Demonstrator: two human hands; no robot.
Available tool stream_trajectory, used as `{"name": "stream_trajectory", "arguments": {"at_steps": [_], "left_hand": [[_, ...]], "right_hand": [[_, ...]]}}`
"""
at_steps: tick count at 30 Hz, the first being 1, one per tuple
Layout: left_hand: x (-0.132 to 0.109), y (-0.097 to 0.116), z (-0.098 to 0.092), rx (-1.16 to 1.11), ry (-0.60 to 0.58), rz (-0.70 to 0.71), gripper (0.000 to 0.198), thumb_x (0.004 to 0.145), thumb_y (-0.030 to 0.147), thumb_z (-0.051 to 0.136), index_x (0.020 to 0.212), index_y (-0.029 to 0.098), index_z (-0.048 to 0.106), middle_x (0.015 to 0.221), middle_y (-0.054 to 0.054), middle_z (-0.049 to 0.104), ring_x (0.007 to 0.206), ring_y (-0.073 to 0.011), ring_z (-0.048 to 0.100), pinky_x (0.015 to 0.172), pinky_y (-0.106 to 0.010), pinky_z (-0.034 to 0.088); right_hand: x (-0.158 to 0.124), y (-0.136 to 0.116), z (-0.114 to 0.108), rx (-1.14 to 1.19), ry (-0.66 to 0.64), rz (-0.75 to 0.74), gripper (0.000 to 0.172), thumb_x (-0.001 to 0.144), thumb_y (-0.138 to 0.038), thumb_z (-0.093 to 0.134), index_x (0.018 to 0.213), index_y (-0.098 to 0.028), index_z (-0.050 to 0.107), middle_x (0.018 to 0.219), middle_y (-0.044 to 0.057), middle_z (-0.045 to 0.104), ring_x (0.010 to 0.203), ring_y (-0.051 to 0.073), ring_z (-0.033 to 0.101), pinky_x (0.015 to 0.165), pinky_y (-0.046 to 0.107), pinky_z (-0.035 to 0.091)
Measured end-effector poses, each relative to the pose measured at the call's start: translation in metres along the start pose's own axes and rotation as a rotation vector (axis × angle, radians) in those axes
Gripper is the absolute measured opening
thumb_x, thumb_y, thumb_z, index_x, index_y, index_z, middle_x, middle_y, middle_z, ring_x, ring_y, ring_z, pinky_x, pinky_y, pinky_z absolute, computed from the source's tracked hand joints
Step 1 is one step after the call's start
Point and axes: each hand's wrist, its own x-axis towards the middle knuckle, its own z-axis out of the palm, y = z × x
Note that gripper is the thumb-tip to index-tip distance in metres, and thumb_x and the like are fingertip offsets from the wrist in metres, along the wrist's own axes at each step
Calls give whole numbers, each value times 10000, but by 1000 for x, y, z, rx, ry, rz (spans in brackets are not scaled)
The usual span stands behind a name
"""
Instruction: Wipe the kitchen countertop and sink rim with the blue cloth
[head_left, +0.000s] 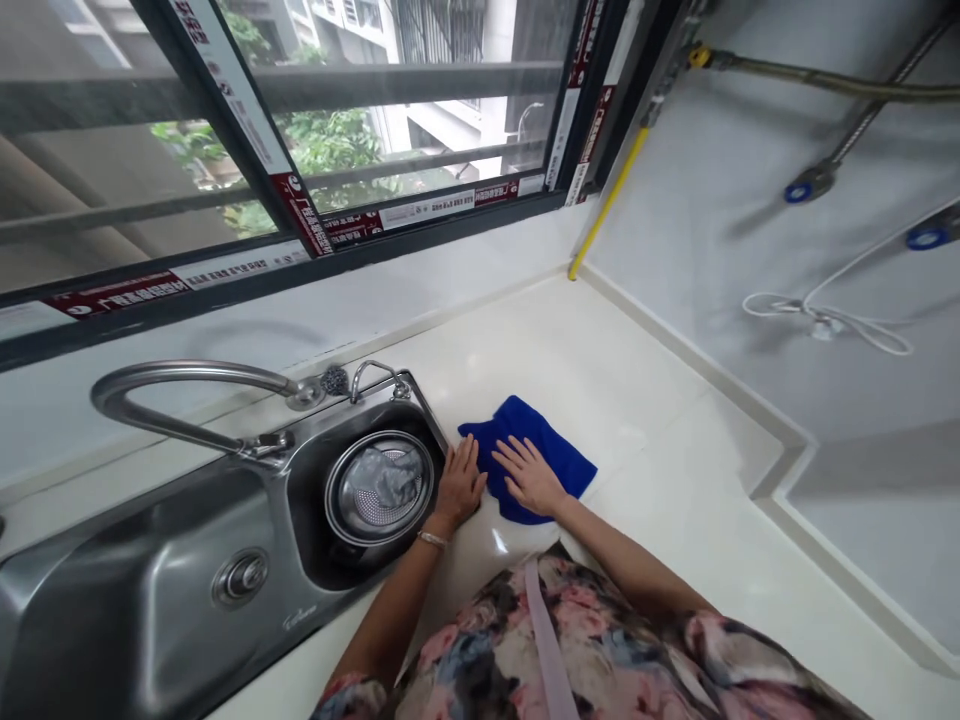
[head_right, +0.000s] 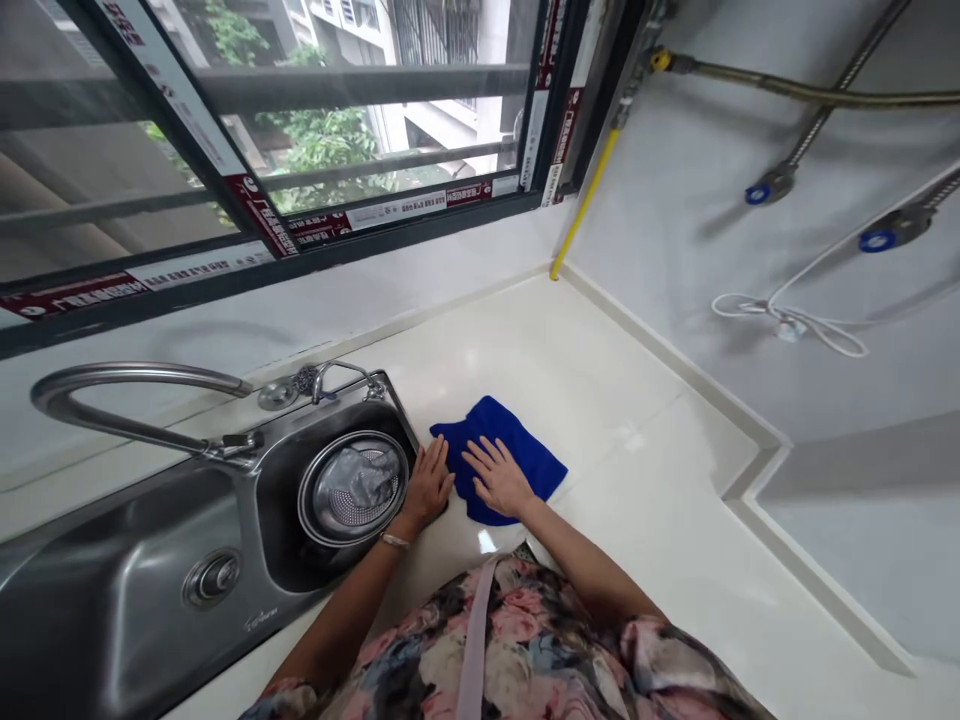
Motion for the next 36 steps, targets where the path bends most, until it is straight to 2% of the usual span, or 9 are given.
{"name": "stream_trajectory", "arguments": {"at_steps": [4, 7, 10, 13, 17, 20, 24, 28, 36], "left_hand": [[-12, -12, -24, 45, -10, -49, 577, 1064, 326, 396, 1552, 79, 579, 1675, -231, 496, 1622, -311, 405, 1334, -560, 360], [-17, -27, -47, 55, -36, -76, 422, 1035, 335, 453, 1222, 159, 789, 1536, -177, 658, 1548, -304, 515, 1324, -539, 387], [-28, -42, -66, 36, -19, -221, 344, 1004, 394, 509, 909, 212, 784, 1393, -170, 749, 1411, -306, 645, 1232, -502, 505], [-48, -51, -78, -29, 88, -403, 308, 982, 424, 523, 882, 233, 743, 1365, -169, 761, 1265, -292, 731, 1104, -460, 600], [-84, -47, -82, -171, 292, -592, 374, 976, 506, 519, 985, 213, 751, 1359, -169, 764, 1194, -292, 755, 976, -442, 649], [-109, -34, -78, -307, 371, -740, 454, 965, 569, 536, 1104, 202, 763, 1237, -137, 810, 1057, -276, 777, 971, -454, 640], [-124, -16, -72, -556, 393, -877, 498, 915, 618, 609, 1129, 197, 766, 1158, -112, 821, 928, -248, 772, 919, -430, 647], [-122, -1, -69, -699, 395, -879, 507, 884, 640, 657, 1110, 198, 763, 1202, -129, 801, 981, -264, 765, 908, -439, 655], [-120, 19, -57, -763, 348, -831, 555, 898, 689, 653, 1114, 186, 742, 1194, -155, 788, 1093, -296, 753, 970, -497, 636]], "right_hand": [[-68, 27, -7, 7, 17, 141, 619, 1050, -268, 425, 1663, -240, 506, 1764, 56, 406, 1674, 293, 300, 1371, 598, 261], [-118, 61, -15, -32, 44, 340, 617, 1051, -305, 395, 1653, -260, 524, 1758, 45, 417, 1672, 279, 307, 1374, 583, 258], [-154, 93, -22, -97, 90, 581, 636, 1046, -348, 357, 1648, -241, 532, 1757, 65, 419, 1670, 290, 311, 1369, 586, 259], [-161, 111, -23, -165, 156, 799, 675, 1042, -371, 315, 1668, -196, 500, 1775, 99, 381, 1674, 326, 291, 1359, 621, 243], [-123, 105, -18, -195, 152, 962, 730, 1036, -381, 299, 1721, -147, 394, 1813, 128, 285, 1682, 405, 220, 1332, 721, 191], [-78, 86, -13, -208, 95, 950, 742, 1032, -364, 330, 1741, -146, 339, 1823, 138, 251, 1679, 429, 192, 1310, 760, 183], [-23, 58, -10, -207, 58, 777, 723, 1037, -349, 364, 1737, -170, 354, 1825, 114, 253, 1680, 416, 184, 1320, 742, 165], [18, 33, -8, -174, 28, 596, 718, 1035, -328, 384, 1734, -167, 362, 1827, 95, 247, 1684, 415, 177, 1329, 729, 146], [57, -27, 6, -64, 29, 308, 707, 1033, -305, 454, 1726, -181, 382, 1821, 93, 263, 1691, 411, 161, 1340, 728, 91]]}}
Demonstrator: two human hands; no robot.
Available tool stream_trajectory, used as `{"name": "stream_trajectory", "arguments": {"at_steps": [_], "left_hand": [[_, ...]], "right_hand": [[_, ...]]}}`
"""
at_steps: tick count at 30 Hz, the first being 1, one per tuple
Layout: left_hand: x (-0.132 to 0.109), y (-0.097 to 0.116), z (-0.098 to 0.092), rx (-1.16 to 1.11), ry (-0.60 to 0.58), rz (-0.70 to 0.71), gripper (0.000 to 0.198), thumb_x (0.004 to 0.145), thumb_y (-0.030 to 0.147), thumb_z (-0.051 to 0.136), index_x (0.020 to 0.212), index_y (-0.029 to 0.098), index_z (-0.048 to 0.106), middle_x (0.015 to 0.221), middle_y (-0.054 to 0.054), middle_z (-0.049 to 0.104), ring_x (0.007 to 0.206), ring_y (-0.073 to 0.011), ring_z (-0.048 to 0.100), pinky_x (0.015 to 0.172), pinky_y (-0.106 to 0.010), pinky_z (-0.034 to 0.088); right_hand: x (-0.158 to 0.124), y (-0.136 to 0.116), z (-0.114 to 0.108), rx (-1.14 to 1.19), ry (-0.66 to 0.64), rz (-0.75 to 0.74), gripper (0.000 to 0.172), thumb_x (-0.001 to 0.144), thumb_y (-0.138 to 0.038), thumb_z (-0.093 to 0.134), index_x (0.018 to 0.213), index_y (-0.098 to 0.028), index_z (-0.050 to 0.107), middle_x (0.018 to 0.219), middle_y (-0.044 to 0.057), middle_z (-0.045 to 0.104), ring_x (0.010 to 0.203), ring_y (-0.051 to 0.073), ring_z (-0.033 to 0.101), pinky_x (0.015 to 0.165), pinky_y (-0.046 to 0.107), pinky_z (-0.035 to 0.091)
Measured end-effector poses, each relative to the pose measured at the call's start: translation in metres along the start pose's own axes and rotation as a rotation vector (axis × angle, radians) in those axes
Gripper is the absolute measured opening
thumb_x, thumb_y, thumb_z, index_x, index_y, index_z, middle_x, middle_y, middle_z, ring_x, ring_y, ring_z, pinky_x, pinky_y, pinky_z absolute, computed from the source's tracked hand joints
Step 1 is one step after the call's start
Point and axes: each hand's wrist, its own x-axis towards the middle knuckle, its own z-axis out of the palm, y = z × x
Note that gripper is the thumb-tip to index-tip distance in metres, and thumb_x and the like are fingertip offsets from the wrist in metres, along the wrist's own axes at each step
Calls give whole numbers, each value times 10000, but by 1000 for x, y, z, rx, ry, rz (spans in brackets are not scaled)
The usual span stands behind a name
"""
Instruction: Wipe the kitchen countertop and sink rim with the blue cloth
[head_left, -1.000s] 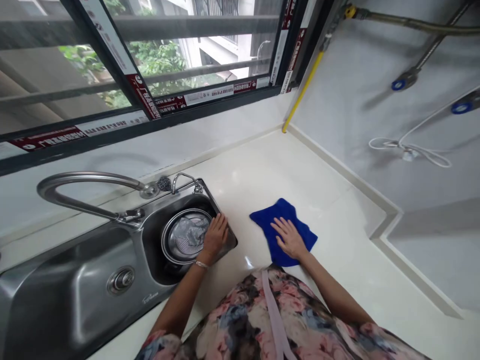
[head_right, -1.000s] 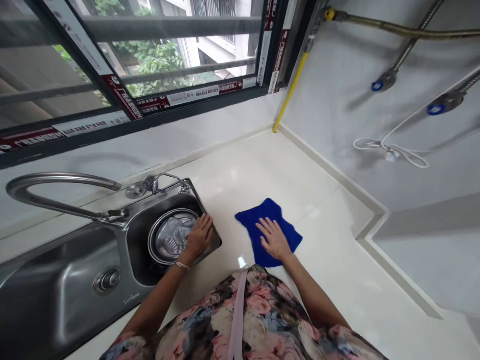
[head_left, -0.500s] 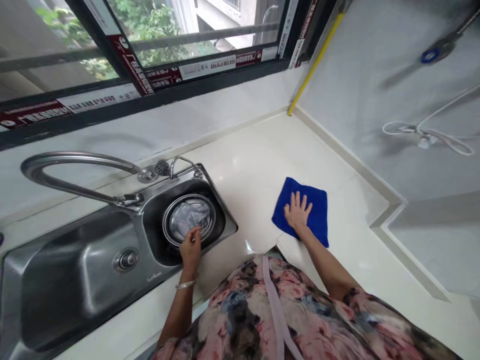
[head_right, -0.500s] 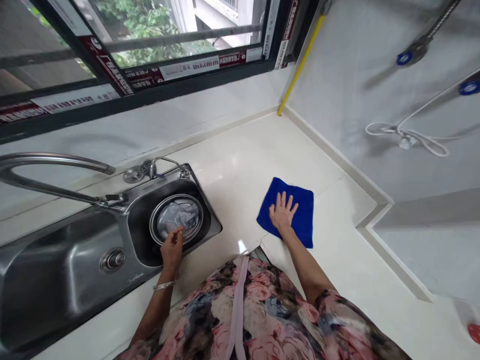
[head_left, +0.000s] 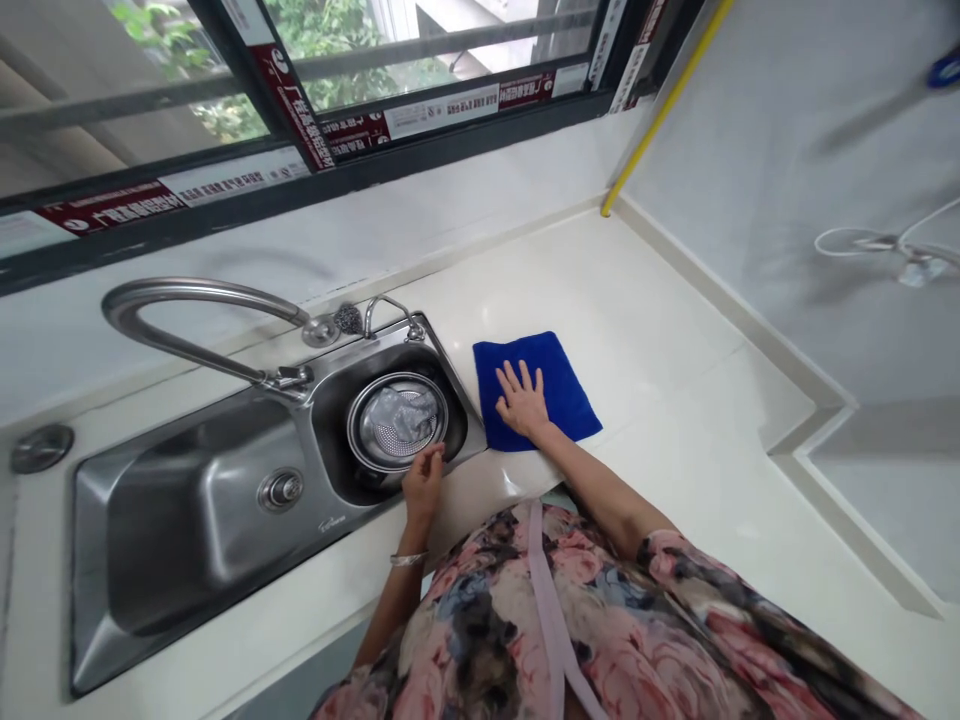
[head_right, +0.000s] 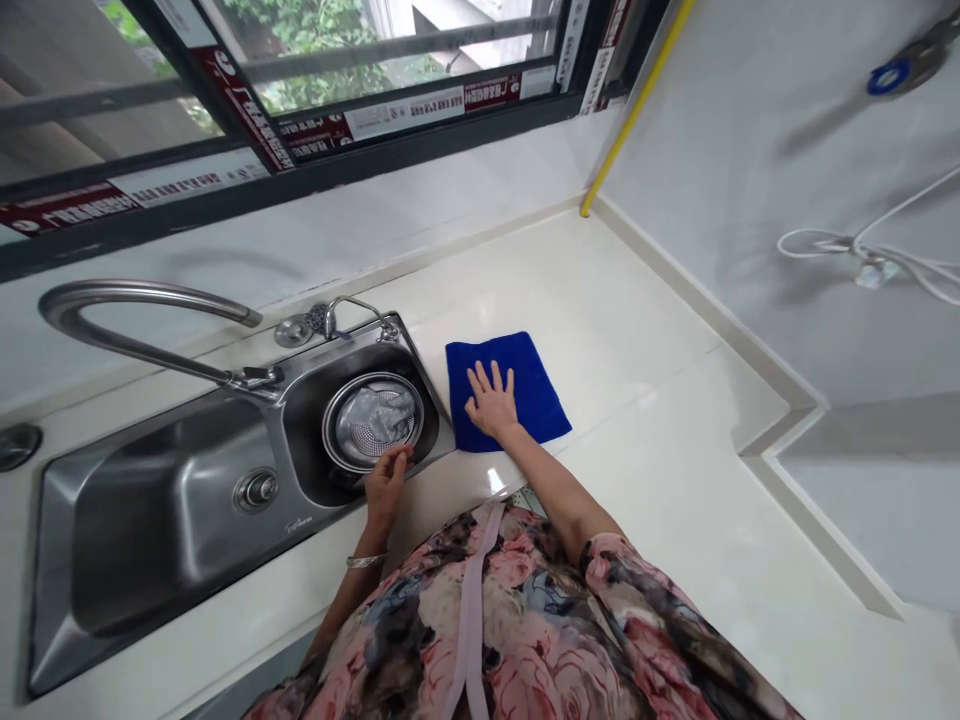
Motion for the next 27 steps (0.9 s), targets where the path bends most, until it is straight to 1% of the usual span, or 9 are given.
{"name": "stream_trajectory", "arguments": {"at_steps": [2, 5, 7, 10, 11, 13, 17, 22, 27], "left_hand": [[-3, 0, 4, -10, -32, -4, 578, 910, 696, 637, 1170, 186, 717, 1227, -167, 782, 1132, -304, 754, 944, -487, 646], [-5, 3, 10, -59, -80, -22, 594, 935, 677, 633, 1278, 193, 655, 1265, -184, 774, 1185, -314, 751, 919, -479, 656], [-4, 6, 15, -95, -91, -34, 591, 944, 657, 644, 1314, 196, 627, 1273, -188, 773, 1197, -315, 750, 918, -476, 659], [-1, 12, 24, -124, -105, -30, 596, 947, 649, 650, 1331, 194, 608, 1275, -189, 773, 1180, -309, 761, 897, -464, 668], [-1, 13, 28, -127, -113, -25, 596, 948, 649, 650, 1327, 191, 606, 1267, -188, 776, 1172, -307, 765, 889, -459, 671], [-3, 15, 33, -122, -126, -7, 574, 956, 638, 642, 1310, 187, 613, 1239, -183, 785, 1148, -297, 775, 888, -451, 673], [-11, 10, 37, -84, -106, 66, 466, 1010, 569, 585, 1285, 196, 640, 1211, -160, 798, 1106, -262, 787, 904, -431, 669], [-15, -3, 30, -16, -65, 152, 373, 1035, 465, 542, 1286, 207, 638, 1172, -139, 813, 982, -231, 803, 875, -405, 672], [-17, -11, 33, 70, -106, 237, 326, 1038, 360, 508, 1287, 207, 652, 1175, -128, 814, 1027, -221, 799, 900, -380, 670]], "right_hand": [[-4, -12, 1, 29, -14, -98, 686, 1046, -313, 465, 1721, -213, 397, 1817, 66, 283, 1692, 401, 166, 1348, 716, 85], [-14, -21, 0, 67, -41, -249, 654, 1048, -298, 497, 1699, -264, 442, 1801, 43, 332, 1691, 377, 192, 1355, 703, 102], [-22, -21, -2, 81, -61, -338, 609, 1032, -276, 531, 1641, -281, 534, 1787, 42, 367, 1685, 366, 221, 1355, 699, 122], [-34, -22, -3, 79, -106, -428, 510, 998, -244, 566, 1493, -252, 687, 1768, 50, 406, 1673, 371, 257, 1351, 702, 155], [-37, -24, -4, 68, -120, -432, 491, 991, -236, 567, 1461, -235, 710, 1767, 56, 405, 1671, 376, 261, 1348, 707, 166], [-41, -30, -6, 33, -147, -406, 495, 989, -234, 556, 1461, -202, 705, 1782, 70, 372, 1672, 388, 252, 1339, 719, 186], [-37, -45, -15, -46, -212, -334, 591, 1008, -271, 523, 1588, -184, 591, 1820, 71, 270, 1684, 402, 200, 1326, 742, 192], [-7, -58, -23, -118, -257, -282, 663, 1008, -292, 506, 1664, -198, 495, 1845, 66, 171, 1692, 410, 142, 1301, 773, 191], [32, -70, -18, -187, -256, -232, 690, 1012, -300, 517, 1694, -223, 446, 1856, 85, 117, 1689, 433, 129, 1281, 784, 201]]}}
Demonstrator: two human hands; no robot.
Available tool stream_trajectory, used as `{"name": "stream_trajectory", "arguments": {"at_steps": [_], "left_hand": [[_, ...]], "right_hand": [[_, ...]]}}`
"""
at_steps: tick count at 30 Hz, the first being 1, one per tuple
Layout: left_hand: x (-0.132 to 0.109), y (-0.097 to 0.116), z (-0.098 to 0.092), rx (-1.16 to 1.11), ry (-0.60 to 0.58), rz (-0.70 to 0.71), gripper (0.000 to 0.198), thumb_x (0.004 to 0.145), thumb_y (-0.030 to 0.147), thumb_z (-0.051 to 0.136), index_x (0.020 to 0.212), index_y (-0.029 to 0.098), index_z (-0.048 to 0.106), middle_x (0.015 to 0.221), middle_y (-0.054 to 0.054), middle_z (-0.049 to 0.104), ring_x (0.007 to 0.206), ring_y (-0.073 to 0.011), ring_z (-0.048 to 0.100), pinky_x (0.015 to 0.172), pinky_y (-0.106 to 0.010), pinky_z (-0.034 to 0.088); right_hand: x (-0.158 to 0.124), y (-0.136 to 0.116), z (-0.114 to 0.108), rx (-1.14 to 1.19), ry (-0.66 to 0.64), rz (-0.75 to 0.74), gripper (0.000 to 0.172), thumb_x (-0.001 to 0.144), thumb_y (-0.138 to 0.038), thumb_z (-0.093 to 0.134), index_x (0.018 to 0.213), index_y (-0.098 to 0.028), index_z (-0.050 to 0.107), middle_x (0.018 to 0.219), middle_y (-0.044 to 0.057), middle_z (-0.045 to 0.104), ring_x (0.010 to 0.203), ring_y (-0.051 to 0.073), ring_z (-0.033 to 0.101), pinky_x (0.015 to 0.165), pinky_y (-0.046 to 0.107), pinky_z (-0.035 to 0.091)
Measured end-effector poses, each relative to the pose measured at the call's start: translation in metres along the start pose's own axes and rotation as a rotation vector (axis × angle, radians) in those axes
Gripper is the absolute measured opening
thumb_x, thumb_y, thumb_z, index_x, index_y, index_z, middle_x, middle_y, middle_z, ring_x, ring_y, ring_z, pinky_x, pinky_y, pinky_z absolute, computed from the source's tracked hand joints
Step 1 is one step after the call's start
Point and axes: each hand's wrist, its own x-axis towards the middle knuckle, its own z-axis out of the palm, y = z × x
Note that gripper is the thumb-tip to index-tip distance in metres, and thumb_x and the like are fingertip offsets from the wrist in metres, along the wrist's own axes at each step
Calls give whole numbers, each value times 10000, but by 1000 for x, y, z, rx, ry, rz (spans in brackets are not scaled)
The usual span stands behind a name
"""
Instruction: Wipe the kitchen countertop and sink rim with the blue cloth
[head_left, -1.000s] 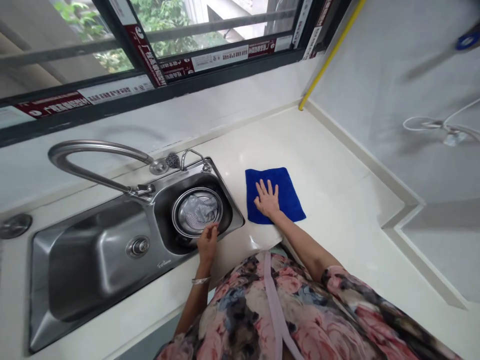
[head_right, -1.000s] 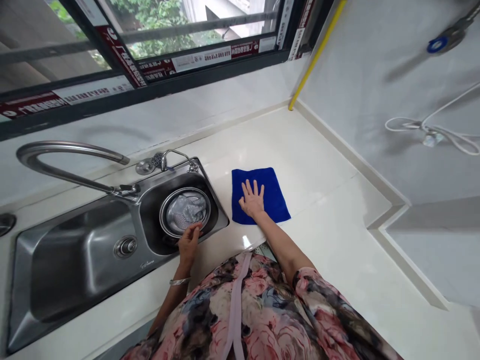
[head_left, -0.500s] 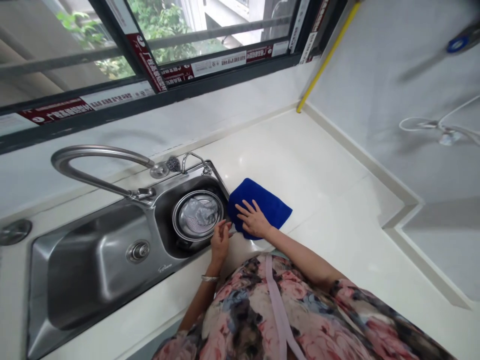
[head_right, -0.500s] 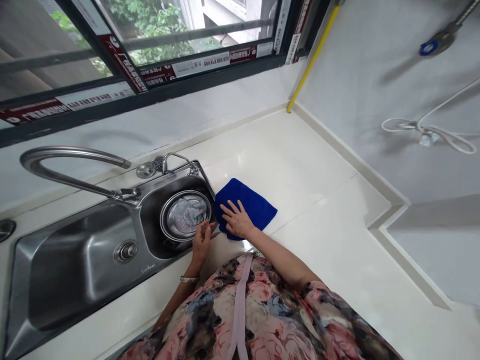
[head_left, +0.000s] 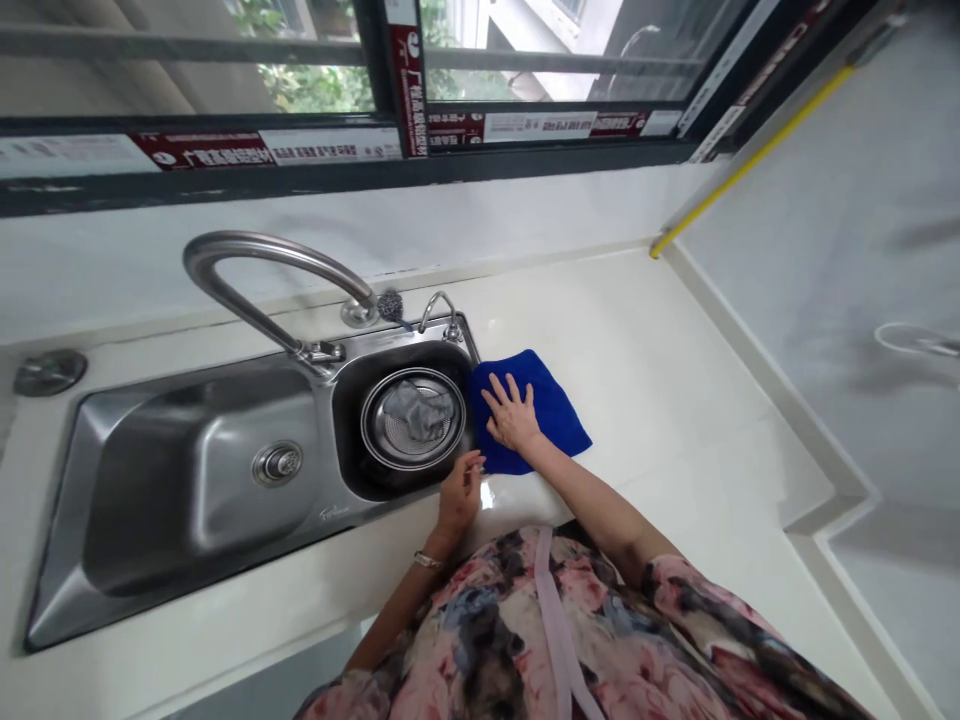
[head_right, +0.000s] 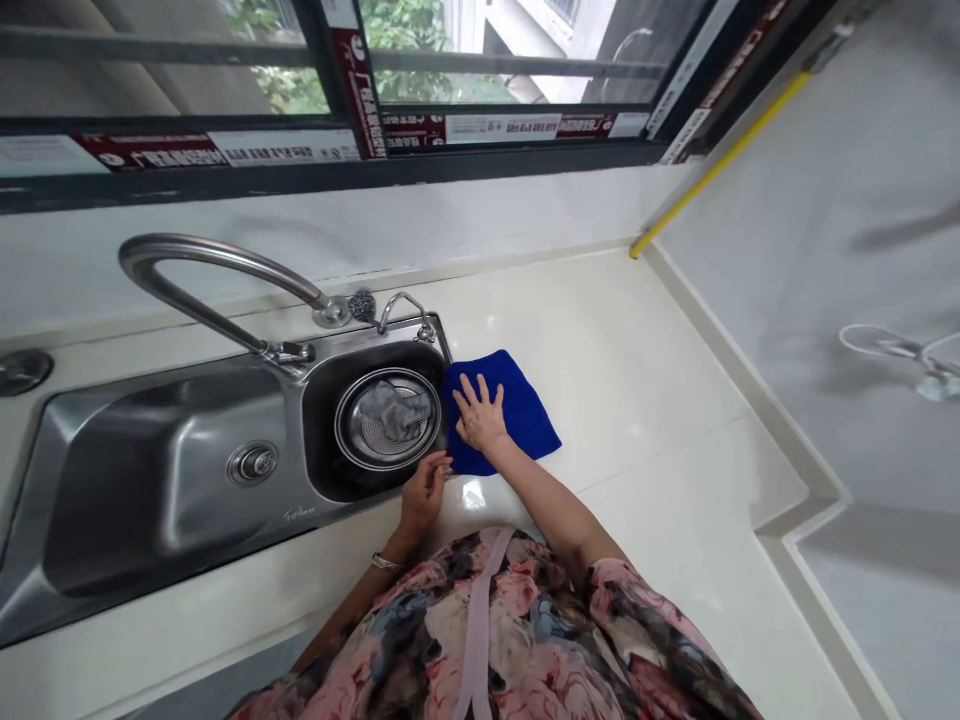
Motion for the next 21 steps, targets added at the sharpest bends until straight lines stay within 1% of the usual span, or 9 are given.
{"name": "stream_trajectory", "arguments": {"at_steps": [5, 11, 15, 21], "left_hand": [[-5, -1, 11, 84, -25, 63, 304, 1023, 287, 514, 1263, 204, 681, 1226, -137, 802, 1126, -236, 780, 1041, -423, 634], [-9, 1, 14, 156, -42, 58, 316, 1025, 299, 516, 1259, 215, 711, 1169, -122, 809, 1056, -234, 780, 1020, -418, 633], [-11, 5, 15, 201, -58, 61, 286, 1018, 279, 541, 1226, 222, 729, 1143, -116, 810, 1028, -236, 777, 980, -396, 632], [-15, 12, 15, 265, -48, 65, 266, 1001, 240, 563, 1200, 231, 740, 1114, -104, 808, 1039, -241, 774, 951, -382, 632]], "right_hand": [[45, -2, -4, -16, 19, 44, 712, 1008, -296, 533, 1707, -217, 423, 1850, 130, 133, 1676, 488, 136, 1240, 829, 237], [101, 7, -2, 16, 70, 42, 734, 989, -298, 546, 1706, -195, 422, 1845, 171, 125, 1660, 531, 140, 1205, 885, 219], [126, 13, -5, 19, 105, -2, 729, 998, -321, 555, 1700, -175, 424, 1843, 184, 128, 1661, 526, 122, 1215, 883, 192], [159, 21, -25, -40, 17, -23, 736, 1006, -358, 548, 1707, -179, 411, 1855, 153, 87, 1673, 509, 85, 1244, 851, 167]]}}
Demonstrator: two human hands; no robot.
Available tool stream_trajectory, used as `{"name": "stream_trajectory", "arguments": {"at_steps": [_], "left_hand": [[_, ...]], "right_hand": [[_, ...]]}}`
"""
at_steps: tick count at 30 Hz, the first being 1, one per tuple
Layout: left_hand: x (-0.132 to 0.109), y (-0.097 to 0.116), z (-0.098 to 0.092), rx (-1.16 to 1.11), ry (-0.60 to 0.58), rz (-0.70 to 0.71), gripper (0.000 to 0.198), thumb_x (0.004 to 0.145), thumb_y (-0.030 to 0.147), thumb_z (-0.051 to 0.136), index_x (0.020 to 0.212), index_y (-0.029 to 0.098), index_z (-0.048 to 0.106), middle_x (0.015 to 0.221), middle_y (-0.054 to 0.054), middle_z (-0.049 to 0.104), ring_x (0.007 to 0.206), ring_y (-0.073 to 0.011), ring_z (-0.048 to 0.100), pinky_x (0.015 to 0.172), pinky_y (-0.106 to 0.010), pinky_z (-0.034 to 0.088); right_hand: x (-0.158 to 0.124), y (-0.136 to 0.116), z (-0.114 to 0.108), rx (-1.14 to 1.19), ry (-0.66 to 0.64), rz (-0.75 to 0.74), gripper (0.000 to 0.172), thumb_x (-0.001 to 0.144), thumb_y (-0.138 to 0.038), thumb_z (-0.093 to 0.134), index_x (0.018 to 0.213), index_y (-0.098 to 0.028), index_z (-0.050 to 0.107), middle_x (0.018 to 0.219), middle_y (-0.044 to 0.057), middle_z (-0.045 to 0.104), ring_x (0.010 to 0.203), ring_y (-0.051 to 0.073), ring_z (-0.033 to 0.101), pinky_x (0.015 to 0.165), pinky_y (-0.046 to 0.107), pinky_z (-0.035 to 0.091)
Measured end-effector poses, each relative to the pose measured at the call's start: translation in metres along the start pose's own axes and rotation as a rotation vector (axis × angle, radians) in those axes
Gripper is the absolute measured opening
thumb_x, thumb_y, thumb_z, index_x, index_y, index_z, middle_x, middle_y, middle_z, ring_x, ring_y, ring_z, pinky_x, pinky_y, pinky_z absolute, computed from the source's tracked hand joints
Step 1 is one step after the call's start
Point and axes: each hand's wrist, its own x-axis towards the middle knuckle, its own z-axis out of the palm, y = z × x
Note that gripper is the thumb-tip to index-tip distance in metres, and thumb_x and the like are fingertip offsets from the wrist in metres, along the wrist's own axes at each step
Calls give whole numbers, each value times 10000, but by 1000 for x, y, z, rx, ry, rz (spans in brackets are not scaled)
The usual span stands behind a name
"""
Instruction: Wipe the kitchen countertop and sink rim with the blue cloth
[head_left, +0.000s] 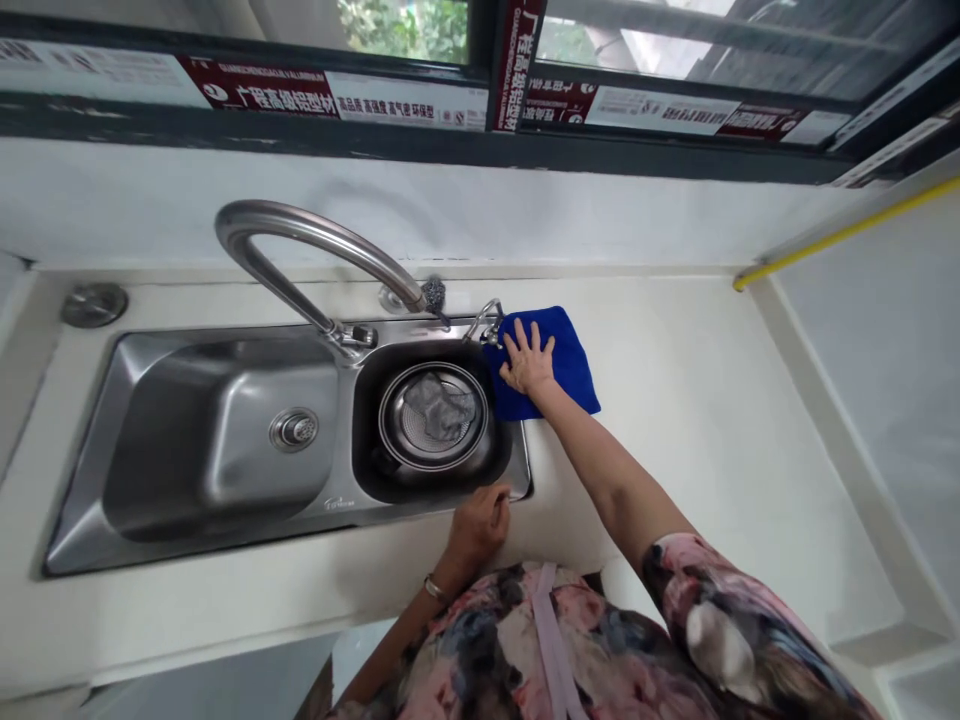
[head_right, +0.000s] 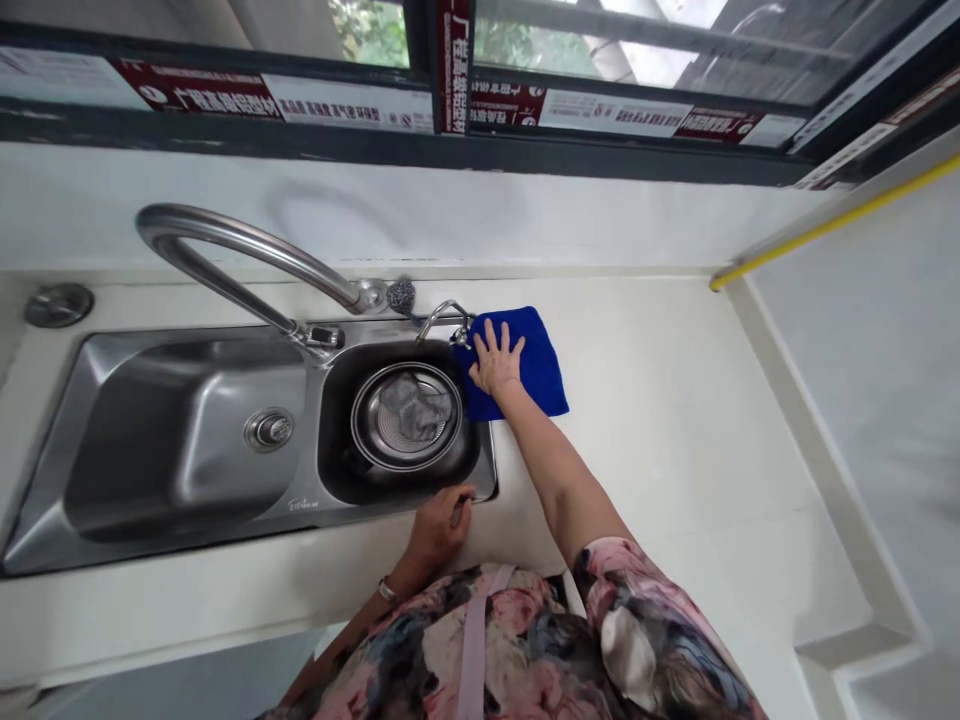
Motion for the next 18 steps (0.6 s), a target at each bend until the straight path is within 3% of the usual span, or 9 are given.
{"name": "stream_trajectory", "arguments": {"at_steps": [5, 9, 13, 18], "left_hand": [[-1, 1, -3, 39, -5, 16, 251, 1003, 234, 564, 1179, 227, 743, 1092, -106, 811, 1018, -244, 777, 930, -391, 638], [1, 1, -4, 31, -17, -21, 280, 1005, 279, 570, 1222, 228, 740, 1140, -119, 810, 1050, -253, 776, 963, -413, 638], [3, 2, -5, -9, -31, -52, 301, 1009, 327, 575, 1240, 225, 738, 1155, -120, 808, 1060, -256, 772, 981, -426, 633], [7, 1, -5, -37, -24, -56, 271, 1004, 336, 590, 1200, 243, 751, 1152, -108, 805, 1073, -251, 760, 1012, -424, 613]], "right_hand": [[19, 12, -1, 61, 19, -49, 722, 993, -382, 560, 1686, -208, 453, 1858, 116, 97, 1684, 481, 74, 1273, 823, 111], [10, 15, 8, 172, 104, -65, 697, 989, -360, 564, 1660, -185, 495, 1849, 126, 151, 1686, 466, 93, 1299, 786, 54], [-23, 15, 17, 226, 146, -75, 651, 996, -328, 557, 1630, -179, 541, 1841, 116, 202, 1693, 423, 109, 1340, 704, 42], [-88, 13, 26, 207, 150, -133, 577, 1015, -321, 542, 1579, -213, 604, 1833, 78, 245, 1694, 385, 152, 1360, 660, 70]]}}
